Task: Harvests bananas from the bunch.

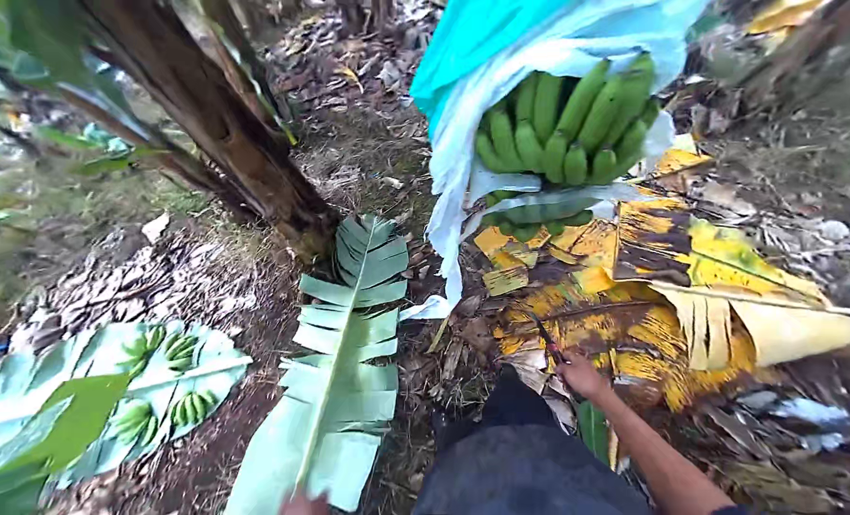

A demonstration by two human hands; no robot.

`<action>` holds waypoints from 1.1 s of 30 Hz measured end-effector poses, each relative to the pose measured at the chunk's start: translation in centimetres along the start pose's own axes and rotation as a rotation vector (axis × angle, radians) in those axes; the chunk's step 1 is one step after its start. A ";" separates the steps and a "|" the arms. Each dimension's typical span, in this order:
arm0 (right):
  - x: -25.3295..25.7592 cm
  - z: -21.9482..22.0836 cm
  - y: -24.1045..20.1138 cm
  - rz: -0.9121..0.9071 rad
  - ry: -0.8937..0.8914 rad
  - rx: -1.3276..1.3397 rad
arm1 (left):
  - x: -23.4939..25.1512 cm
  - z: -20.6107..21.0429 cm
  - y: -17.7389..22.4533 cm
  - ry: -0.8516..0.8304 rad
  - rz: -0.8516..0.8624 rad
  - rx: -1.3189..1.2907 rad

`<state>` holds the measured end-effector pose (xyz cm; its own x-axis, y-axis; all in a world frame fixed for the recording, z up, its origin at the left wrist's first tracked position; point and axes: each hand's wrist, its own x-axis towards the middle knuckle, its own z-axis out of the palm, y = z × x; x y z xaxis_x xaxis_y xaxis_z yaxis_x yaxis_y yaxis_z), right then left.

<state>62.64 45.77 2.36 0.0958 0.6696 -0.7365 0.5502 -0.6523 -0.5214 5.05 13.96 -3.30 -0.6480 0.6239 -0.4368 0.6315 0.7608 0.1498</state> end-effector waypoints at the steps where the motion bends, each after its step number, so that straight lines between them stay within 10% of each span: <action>1: 0.0 -0.5 0.4 0.003 0.014 0.009 | 2.1 0.8 7.7 -0.058 0.107 -0.064; 6: 0.9 -4.3 3.0 -0.030 0.049 0.176 | -0.5 -3.2 46.7 -0.201 0.919 0.061; 12: 0.2 -8.5 8.1 -0.012 0.142 0.525 | -10.2 -8.3 70.6 -0.069 1.599 0.246; 21: 4.4 -6.8 11.8 -0.051 -0.011 0.573 | -6.4 0.9 79.4 0.160 1.385 0.209; 33: 17.1 3.1 2.7 -0.419 -0.104 0.513 | -1.8 8.3 80.0 0.529 1.270 0.310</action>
<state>63.25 54.37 -13.02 -0.1346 0.8822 -0.4513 0.0571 -0.4477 -0.8923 60.25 72.21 2.07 0.3883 0.8905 0.2372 0.9200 -0.3893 -0.0444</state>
